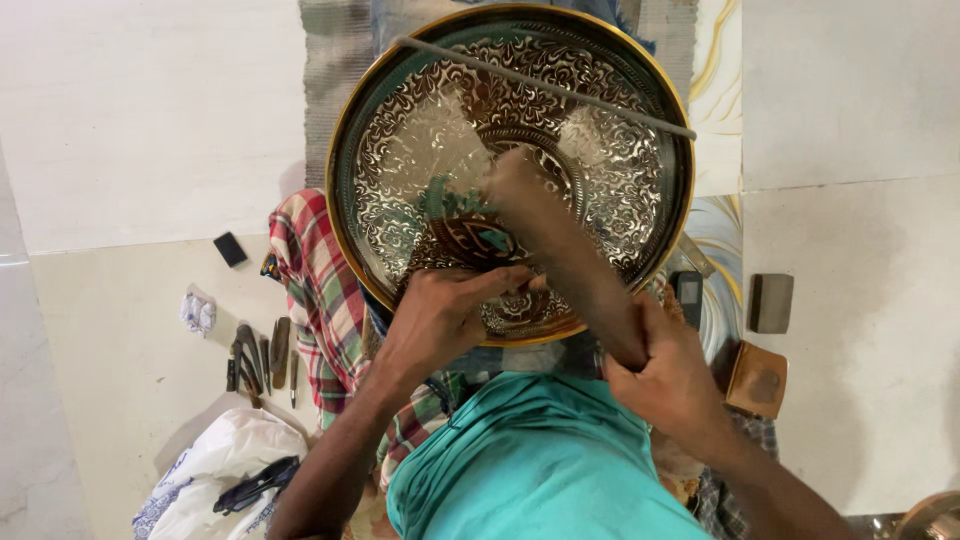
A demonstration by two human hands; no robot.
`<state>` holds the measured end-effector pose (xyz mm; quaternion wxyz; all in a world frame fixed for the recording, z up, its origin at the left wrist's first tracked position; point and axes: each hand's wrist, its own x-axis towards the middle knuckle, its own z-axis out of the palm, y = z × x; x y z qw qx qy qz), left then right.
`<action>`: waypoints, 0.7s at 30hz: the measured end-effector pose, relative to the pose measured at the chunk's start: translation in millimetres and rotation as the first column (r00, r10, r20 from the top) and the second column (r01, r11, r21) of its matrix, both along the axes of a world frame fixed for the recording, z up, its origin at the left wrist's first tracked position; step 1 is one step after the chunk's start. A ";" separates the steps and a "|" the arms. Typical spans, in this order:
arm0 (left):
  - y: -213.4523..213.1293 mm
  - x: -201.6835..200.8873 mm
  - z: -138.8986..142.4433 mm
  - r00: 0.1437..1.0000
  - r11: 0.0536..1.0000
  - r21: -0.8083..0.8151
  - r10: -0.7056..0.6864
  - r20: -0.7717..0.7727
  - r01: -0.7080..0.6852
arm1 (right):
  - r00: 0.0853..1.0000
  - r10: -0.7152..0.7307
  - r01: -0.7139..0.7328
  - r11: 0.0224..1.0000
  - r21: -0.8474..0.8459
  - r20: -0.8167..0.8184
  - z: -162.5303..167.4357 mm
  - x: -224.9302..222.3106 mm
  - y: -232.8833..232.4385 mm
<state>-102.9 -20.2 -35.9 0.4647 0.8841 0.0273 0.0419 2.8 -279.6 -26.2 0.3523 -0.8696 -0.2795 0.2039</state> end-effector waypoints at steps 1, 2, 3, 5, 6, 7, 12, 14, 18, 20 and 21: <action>-0.1 -0.9 0.0 1.000 1.000 0.009 0.013 0.013 -0.013 | 0.999 -0.030 0.028 0.998 -0.057 -0.037 -1.1 0.1 -1.9; -0.2 -2.0 -0.1 0.999 1.000 0.017 0.022 0.022 -0.023 | 0.995 -0.065 0.057 0.992 -0.116 -0.074 -1.6 -1.0 -2.7; -0.4 -3.1 -0.3 0.999 0.999 0.025 0.024 0.038 -0.025 | 0.989 -0.109 0.090 0.980 -0.176 -0.104 -1.5 -1.7 -3.0; -1.2 -4.6 -1.6 0.998 0.999 -0.034 0.044 0.048 -0.042 | 0.926 -0.242 0.247 0.969 -0.021 -0.291 1.1 -2.5 -2.0; -1.6 -5.0 -2.5 0.997 0.996 -0.066 0.056 0.046 -0.053 | 0.874 -0.287 0.329 0.943 0.042 -0.392 3.3 -3.1 -0.4; -1.8 -5.3 -3.6 0.997 0.998 -0.035 0.062 0.040 -0.061 | 0.877 -0.268 0.323 0.943 0.076 -0.398 6.7 -2.5 1.0; -2.2 -5.8 -9.2 0.996 0.998 0.037 0.046 0.071 -0.049 | 0.955 0.001 -0.045 0.989 -0.138 -0.297 27.5 15.7 5.3; -4.0 -5.4 -10.3 0.997 0.998 0.028 0.061 0.047 -0.062 | 0.975 -0.088 0.120 0.982 0.146 -0.206 26.1 16.8 13.6; -3.8 -3.6 -10.4 0.996 0.996 0.015 0.088 0.001 -0.088 | 0.993 0.091 -0.106 0.966 -0.235 -0.073 27.2 26.9 13.0; -2.9 -3.8 -10.2 0.993 0.995 0.017 0.095 0.069 -0.096 | 0.997 -0.022 0.013 0.993 -0.113 -0.076 24.9 23.6 13.9; -2.7 -4.3 -10.0 0.991 0.996 0.017 0.088 0.102 -0.090 | 0.993 -0.088 0.084 0.995 -0.053 -0.084 23.5 20.4 14.5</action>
